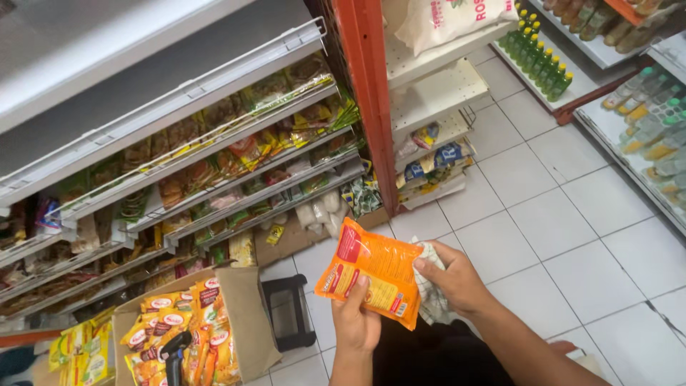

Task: The person picks up individual packets of food seasoning from a cardboard box, wipes each packet thoroughly with a cloth by hand, and then places the cleaned packets onto a store shelf.

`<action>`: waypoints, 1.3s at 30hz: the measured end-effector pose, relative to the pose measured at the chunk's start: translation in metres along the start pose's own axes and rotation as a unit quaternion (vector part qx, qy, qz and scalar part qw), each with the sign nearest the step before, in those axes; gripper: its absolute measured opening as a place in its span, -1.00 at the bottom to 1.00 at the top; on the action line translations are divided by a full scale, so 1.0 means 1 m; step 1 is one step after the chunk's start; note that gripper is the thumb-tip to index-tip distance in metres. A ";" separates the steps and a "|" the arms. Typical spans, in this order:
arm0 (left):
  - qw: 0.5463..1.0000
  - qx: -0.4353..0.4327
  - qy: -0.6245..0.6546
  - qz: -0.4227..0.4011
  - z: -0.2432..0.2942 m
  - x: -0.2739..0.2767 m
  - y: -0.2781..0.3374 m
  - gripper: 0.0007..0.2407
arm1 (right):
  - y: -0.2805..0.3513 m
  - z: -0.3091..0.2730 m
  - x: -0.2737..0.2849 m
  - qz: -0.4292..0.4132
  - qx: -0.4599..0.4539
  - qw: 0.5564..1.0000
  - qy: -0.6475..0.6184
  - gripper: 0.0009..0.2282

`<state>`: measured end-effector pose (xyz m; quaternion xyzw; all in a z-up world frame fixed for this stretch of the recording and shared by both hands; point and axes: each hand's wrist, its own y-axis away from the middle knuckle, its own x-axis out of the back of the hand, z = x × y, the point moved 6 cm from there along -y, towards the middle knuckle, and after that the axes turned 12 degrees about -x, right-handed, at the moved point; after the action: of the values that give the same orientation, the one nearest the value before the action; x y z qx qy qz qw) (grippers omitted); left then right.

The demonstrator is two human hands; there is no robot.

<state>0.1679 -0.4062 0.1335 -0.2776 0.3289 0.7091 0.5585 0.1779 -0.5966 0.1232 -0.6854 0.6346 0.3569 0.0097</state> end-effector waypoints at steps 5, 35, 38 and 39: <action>0.999 0.003 -0.029 -0.018 0.009 0.002 -0.002 -0.60 | 0.001 0.003 -0.009 0.026 0.008 1.000 -0.011 -0.68; 0.991 -0.009 -0.127 -0.037 0.026 0.004 -0.003 -0.71 | -0.005 0.009 -0.044 -0.076 0.125 0.828 0.542 -0.49; 0.992 0.012 -0.121 -0.036 0.029 0.002 -0.001 -0.69 | -0.005 -0.003 -0.053 -0.074 0.155 0.877 0.449 -0.53; 0.991 0.005 -0.122 -0.045 0.033 0.001 -0.004 -0.69 | -0.007 -0.005 -0.055 -0.070 0.160 0.896 0.407 -0.54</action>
<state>0.1705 -0.3797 0.1530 -0.2006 0.2488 0.7101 0.6274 0.1900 -0.5499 0.1514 -0.8029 0.5818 -0.0617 -0.1145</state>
